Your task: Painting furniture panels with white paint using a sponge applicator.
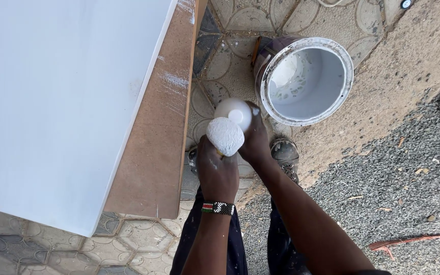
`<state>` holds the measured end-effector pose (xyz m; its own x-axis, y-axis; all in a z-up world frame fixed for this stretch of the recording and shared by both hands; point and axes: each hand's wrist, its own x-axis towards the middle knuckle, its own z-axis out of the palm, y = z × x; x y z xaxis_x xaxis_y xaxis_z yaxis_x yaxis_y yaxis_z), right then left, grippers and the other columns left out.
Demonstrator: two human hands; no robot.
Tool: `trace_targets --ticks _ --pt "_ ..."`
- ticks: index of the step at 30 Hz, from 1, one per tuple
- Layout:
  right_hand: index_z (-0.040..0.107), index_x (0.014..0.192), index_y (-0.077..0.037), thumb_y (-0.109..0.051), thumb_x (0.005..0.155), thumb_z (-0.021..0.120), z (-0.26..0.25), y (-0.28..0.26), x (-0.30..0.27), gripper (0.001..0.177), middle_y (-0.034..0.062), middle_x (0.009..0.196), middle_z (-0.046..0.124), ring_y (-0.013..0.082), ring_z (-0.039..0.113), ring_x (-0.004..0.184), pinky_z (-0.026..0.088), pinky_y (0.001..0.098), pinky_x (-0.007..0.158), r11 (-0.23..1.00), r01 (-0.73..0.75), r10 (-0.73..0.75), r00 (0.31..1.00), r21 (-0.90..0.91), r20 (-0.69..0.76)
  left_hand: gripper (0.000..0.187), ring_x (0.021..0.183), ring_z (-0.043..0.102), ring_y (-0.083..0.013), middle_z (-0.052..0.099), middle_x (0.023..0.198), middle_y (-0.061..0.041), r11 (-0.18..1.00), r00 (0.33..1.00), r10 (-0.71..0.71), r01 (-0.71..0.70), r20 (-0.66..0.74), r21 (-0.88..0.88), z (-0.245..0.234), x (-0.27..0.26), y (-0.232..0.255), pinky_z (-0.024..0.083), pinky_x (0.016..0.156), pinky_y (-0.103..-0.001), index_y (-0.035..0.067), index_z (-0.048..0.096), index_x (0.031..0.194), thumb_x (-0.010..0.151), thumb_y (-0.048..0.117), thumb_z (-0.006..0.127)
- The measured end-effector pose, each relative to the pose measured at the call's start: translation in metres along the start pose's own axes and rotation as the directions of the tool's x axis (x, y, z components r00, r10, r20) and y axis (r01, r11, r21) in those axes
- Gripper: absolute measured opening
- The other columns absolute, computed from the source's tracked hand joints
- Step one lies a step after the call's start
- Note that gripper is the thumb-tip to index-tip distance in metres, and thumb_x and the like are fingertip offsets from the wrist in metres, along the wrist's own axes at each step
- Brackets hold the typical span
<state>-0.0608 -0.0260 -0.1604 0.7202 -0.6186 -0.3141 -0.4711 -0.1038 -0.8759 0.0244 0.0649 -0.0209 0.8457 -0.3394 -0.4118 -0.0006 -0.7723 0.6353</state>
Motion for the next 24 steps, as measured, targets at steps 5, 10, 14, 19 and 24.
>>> trace_targets --ticks 5,10,14,19,24 --pt "0.047 0.171 0.0 -0.032 0.085 0.109 0.056 0.032 0.074 0.11 0.0306 0.164 0.062 0.0533 0.067 0.15 0.06 0.0569 0.123 0.982 0.113 -0.129 0.987 -0.151 -0.099 0.044 0.13 0.083 -0.0415 0.085 0.14 -0.024 0.979 0.987 -0.157 0.159 0.023 -0.126 0.007 -0.006 -0.002 0.064 0.111 -0.055 -0.001 0.078 0.144 0.107 0.022 0.081" --pt "0.052 0.173 -0.004 -0.029 0.092 0.106 0.074 0.046 0.076 0.101 0.0314 0.178 0.055 0.0533 0.061 0.159 0.056 0.0557 0.13 0.984 0.045 -0.057 0.996 -0.175 -0.069 0.047 0.126 0.085 -0.0397 0.086 0.138 -0.022 0.94 0.957 -0.276 0.288 0.086 -0.185 0.008 -0.006 -0.005 0.065 0.108 -0.055 -0.001 0.079 0.143 0.102 0.022 0.082" --pt "0.042 0.19 -0.007 -0.021 0.129 0.062 0.044 0.05 0.0 0.065 0.0212 0.195 0.046 0.0388 0.052 0.175 0.056 0.053 0.13 0.818 -0.427 0.429 0.899 0.385 0.084 0.033 0.123 0.086 -0.0367 0.088 0.132 -0.02 0.984 0.98 -0.177 0.178 0.088 -0.007 0.021 -0.013 -0.021 0.065 0.103 -0.054 0.005 0.087 0.136 0.111 0.026 0.083" --pt "0.05 0.174 -0.004 -0.009 0.107 0.073 -0.069 0.057 -0.047 0.071 0.0249 0.165 0.07 0.0392 0.079 0.144 0.066 0.0536 0.116 0.494 -0.667 0.78 0.624 0.558 0.055 0.028 0.129 0.082 -0.0349 0.088 0.136 -0.02 0.929 0.958 0.263 -0.282 0.111 0.238 0.058 -0.028 -0.037 0.066 0.106 -0.052 0.016 0.09 0.139 0.115 0.018 0.077" --pt "0.042 0.162 -0.005 -0.004 0.103 0.071 -0.132 0.045 -0.008 0.066 0.0155 0.153 0.073 0.0348 0.077 0.139 0.067 0.0524 0.116 0.506 -0.347 0.605 0.795 0.79 -0.039 0.032 0.118 0.083 -0.0327 0.089 0.125 -0.016 0.925 0.95 0.14 -0.226 0.279 0.307 0.088 -0.042 -0.04 0.067 0.106 -0.049 0.022 0.092 0.138 0.107 0.023 0.082"
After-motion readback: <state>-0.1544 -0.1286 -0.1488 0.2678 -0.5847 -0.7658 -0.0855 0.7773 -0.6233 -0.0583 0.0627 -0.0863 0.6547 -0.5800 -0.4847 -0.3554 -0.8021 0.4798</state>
